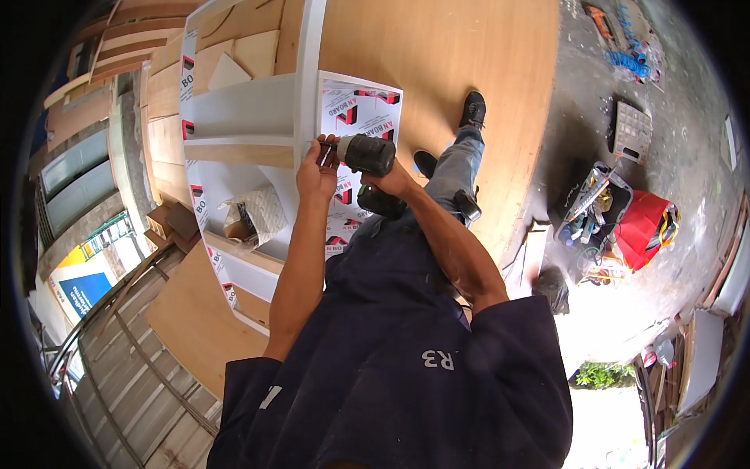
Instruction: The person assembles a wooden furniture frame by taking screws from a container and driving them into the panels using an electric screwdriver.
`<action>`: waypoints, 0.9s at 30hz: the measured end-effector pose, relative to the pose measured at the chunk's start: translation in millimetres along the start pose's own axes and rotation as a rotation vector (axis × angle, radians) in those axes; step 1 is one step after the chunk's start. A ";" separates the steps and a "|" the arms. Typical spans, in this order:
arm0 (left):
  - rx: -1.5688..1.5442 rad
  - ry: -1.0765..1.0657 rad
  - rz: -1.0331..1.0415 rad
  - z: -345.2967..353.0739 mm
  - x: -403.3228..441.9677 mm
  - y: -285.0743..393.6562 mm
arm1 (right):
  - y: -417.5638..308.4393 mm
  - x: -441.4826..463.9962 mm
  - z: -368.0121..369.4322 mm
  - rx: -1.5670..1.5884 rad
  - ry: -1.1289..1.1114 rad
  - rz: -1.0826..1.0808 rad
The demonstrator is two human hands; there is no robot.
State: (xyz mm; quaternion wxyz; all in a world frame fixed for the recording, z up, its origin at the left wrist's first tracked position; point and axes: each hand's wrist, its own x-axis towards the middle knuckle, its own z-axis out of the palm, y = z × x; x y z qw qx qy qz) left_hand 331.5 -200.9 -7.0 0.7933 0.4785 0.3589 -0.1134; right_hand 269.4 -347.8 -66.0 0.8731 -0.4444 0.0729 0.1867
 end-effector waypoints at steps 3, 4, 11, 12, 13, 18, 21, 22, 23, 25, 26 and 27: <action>0.004 0.010 0.001 0.6 0.6 0.1 | -6.5 -2.3 1.0 0.012 -0.013 0.010; 0.004 0.011 -0.001 0.8 0.1 0.0 | -9.7 -2.8 2.1 0.025 -0.011 0.010; 0.091 0.051 -0.022 -3.2 -0.4 1.2 | -1.8 1.4 -3.1 0.019 -0.034 0.011; 0.178 0.109 -0.060 -3.9 -2.6 3.9 | -0.4 2.1 -4.0 0.020 -0.034 0.008; 0.180 0.106 -0.059 -0.1 -10.2 10.5 | 0.9 2.5 -5.1 0.030 -0.047 0.007; 1.639 0.051 0.904 14.5 -37.8 58.0 | 6.1 4.0 -7.6 0.042 -0.088 0.011; 1.847 -0.242 1.166 10.4 -14.6 73.7 | 0.7 2.5 -4.7 0.115 -0.071 0.025; 1.860 -0.352 1.177 8.8 -5.7 74.5 | 5.1 3.1 -5.6 0.094 -0.078 0.010; 1.870 -0.465 1.185 6.4 2.3 73.5 | 9.1 3.9 -7.6 0.073 -0.083 -0.004; 1.787 -0.508 1.115 -1.0 11.8 68.5 | 7.1 4.0 -7.9 0.073 -0.078 0.007; 1.770 -0.514 1.131 -6.1 15.8 66.8 | 7.1 3.3 -7.6 0.076 -0.077 0.018; 1.755 -0.519 1.144 -7.3 16.1 66.5 | 9.5 3.2 -8.6 0.080 -0.072 0.024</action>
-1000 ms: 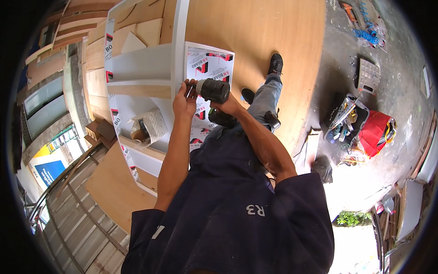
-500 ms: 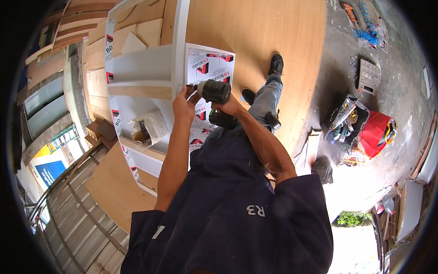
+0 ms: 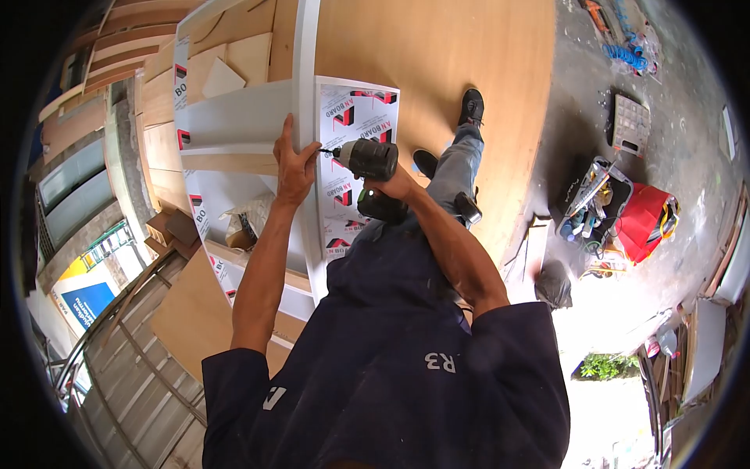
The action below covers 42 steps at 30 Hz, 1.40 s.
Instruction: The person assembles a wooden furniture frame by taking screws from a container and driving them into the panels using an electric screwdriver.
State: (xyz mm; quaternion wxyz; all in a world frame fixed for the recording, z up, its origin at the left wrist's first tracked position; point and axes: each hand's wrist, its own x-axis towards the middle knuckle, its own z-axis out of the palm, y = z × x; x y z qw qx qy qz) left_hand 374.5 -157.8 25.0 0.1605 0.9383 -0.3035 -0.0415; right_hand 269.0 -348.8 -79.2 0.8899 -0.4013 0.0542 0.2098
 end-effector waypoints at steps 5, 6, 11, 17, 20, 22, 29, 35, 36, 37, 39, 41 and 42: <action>0.058 0.005 -0.014 4.9 -3.0 0.0 | 7.0 2.9 -5.8 0.001 -0.021 0.036; 0.067 0.013 0.005 5.2 -2.9 -0.4 | 5.5 2.8 -5.5 -0.002 -0.021 0.042; 0.058 0.026 0.019 5.9 -1.6 -0.6 | -0.3 2.7 -4.0 0.042 0.012 0.083; 0.071 0.020 0.017 7.2 -2.7 -1.5 | 3.9 2.3 -7.9 0.017 -0.030 0.041; 0.073 0.020 0.014 6.1 -1.8 -0.4 | 5.2 4.2 -10.7 0.010 -0.039 0.069; 0.074 0.015 0.007 5.8 -1.4 0.4 | 3.1 4.8 -9.9 -0.003 -0.043 0.062; 0.089 0.010 0.013 6.5 -1.9 -0.4 | -1.7 5.4 -4.7 -0.016 -0.035 0.062; -0.045 0.089 -0.063 1.8 3.9 6.8 | 1.7 5.8 -3.6 -0.060 -0.032 0.001; -0.071 0.110 -0.078 2.1 3.5 6.5 | 1.2 5.9 -2.7 -0.058 -0.030 0.003; -0.073 0.108 -0.078 2.2 3.4 6.4 | 0.2 6.6 -2.4 -0.029 -0.033 0.001; -0.091 0.111 -0.076 2.5 2.8 6.2 | 0.9 7.8 -1.7 0.002 -0.033 0.001; -0.091 0.115 -0.079 3.7 2.6 5.6 | 3.2 9.3 -2.2 -0.067 -0.032 -0.028; -0.091 0.121 -0.082 4.3 2.3 5.1 | 3.7 9.5 -2.0 -0.067 -0.031 -0.025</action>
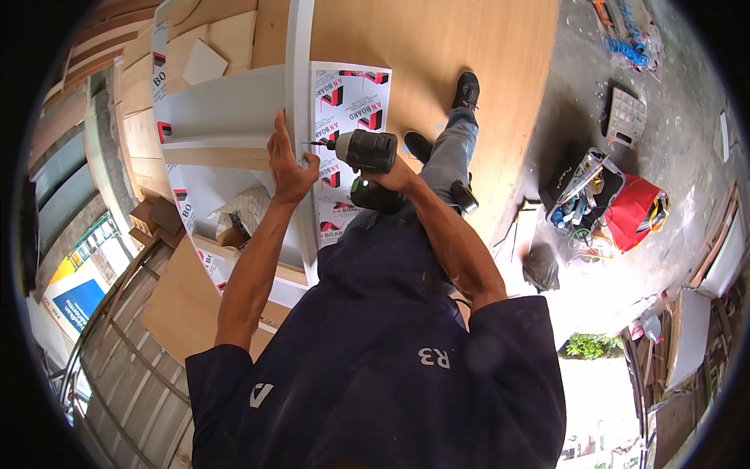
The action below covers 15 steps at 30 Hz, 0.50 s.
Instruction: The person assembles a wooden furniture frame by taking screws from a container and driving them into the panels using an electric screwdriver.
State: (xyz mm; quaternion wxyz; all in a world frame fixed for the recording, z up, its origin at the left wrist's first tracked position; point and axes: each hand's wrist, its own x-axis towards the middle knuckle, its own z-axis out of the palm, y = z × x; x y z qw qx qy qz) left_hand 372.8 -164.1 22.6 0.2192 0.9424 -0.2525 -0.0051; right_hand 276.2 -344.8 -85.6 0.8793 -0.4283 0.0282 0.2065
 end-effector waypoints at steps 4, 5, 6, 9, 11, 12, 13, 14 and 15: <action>0.003 0.001 0.008 0.5 -0.7 -1.9 | 4.4 1.3 0.3 0.055 -0.003 0.036; -0.006 -0.010 0.003 0.1 -0.8 -2.2 | 6.0 2.2 -0.1 0.066 -0.012 0.017; -0.014 -0.020 -0.002 -0.3 -0.9 -2.3 | 7.0 3.1 -0.3 0.066 -0.011 0.018; -0.028 -0.016 -0.002 -0.4 -0.7 -1.8 | 10.9 4.6 -2.6 0.016 0.008 -0.055; -0.026 -0.006 0.010 0.1 -0.3 -2.5 | 14.2 3.2 -6.4 0.031 -0.017 0.160; -0.023 0.004 0.022 0.6 -0.2 -2.8 | 13.6 3.7 -5.2 0.031 -0.016 0.162; -0.024 0.003 0.021 0.9 -0.5 -2.9 | 13.2 4.8 -3.7 0.009 -0.003 0.092; -0.023 0.000 0.016 0.9 -1.0 -3.1 | 12.5 5.5 -2.5 -0.002 0.002 0.057; -0.022 -0.002 0.011 0.8 -0.9 -3.4 | 12.6 6.1 -1.7 -0.013 0.008 0.022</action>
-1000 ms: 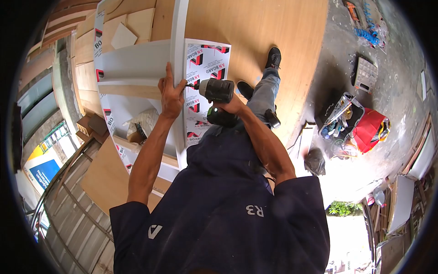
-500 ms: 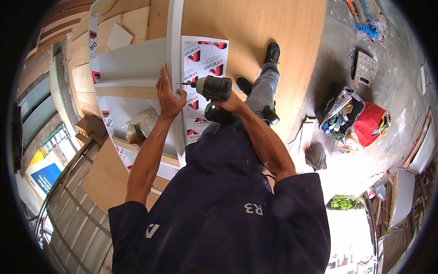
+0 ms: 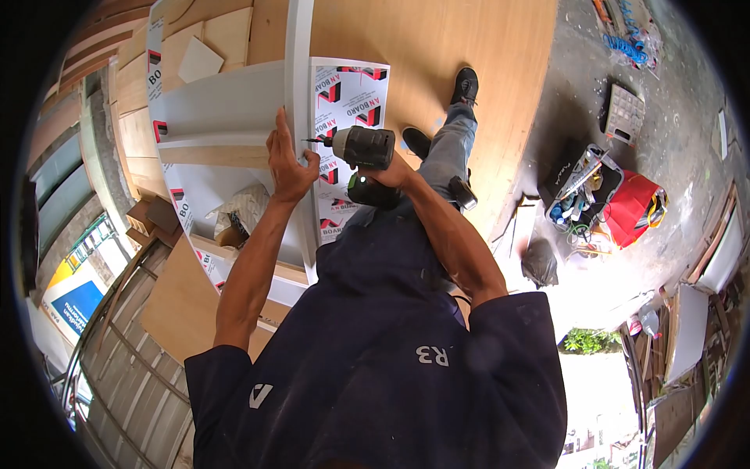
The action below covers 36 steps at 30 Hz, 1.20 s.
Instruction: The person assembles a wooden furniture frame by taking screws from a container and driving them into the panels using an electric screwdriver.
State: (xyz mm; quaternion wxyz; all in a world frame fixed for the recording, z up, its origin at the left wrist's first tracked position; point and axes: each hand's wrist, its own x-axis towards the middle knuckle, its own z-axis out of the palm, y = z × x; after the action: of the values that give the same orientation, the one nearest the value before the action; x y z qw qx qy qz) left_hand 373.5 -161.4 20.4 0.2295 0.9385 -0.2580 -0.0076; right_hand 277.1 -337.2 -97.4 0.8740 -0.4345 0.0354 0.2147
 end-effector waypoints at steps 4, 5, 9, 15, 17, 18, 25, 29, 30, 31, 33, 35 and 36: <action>-0.012 -0.003 -0.002 0.6 -1.0 -1.5 | 0.8 0.5 -1.2 0.012 -0.016 0.054; -0.012 -0.013 -0.003 0.5 -1.3 -1.9 | 1.4 0.4 -2.0 0.035 -0.031 0.098; -0.006 -0.035 -0.005 1.0 -2.7 -4.1 | -4.7 2.8 3.5 -0.011 0.002 -0.024; -0.010 -0.029 0.008 0.9 -2.4 -3.5 | -1.1 4.9 4.3 0.025 -0.017 0.035; -0.015 -0.035 0.003 1.0 -2.7 -3.9 | -4.4 6.0 5.9 -0.001 -0.010 0.012; -0.018 -0.040 -0.004 1.0 -2.8 -4.1 | -3.2 6.4 5.3 -0.002 -0.011 0.012; 0.002 -0.033 0.000 0.8 -2.7 -4.4 | -2.1 8.8 6.6 0.053 -0.014 0.039; 0.003 -0.032 -0.004 0.8 -2.7 -3.9 | 5.5 10.2 1.9 0.025 -0.023 0.038; -0.003 -0.038 -0.010 0.1 -2.7 -3.8 | 4.2 10.0 2.5 0.025 -0.025 0.036; 0.001 -0.036 -0.009 -0.2 -2.7 -3.9 | 2.7 9.9 3.1 -0.001 -0.019 0.038; 0.010 -0.037 -0.018 0.7 -2.6 -3.9 | 2.1 10.6 3.5 -0.028 -0.012 0.035; 0.015 -0.035 -0.015 1.5 -2.8 -5.2 | 4.4 12.2 3.3 0.030 -0.016 0.041; 0.018 -0.038 -0.016 1.2 -3.7 -5.2 | 6.4 12.5 2.7 0.030 -0.018 0.040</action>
State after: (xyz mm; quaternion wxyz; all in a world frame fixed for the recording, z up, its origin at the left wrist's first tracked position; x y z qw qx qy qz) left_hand 372.6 -156.2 16.7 0.2159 0.9423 -0.2548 -0.0248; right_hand 285.5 -327.5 -103.6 0.8763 -0.4185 0.0393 0.2354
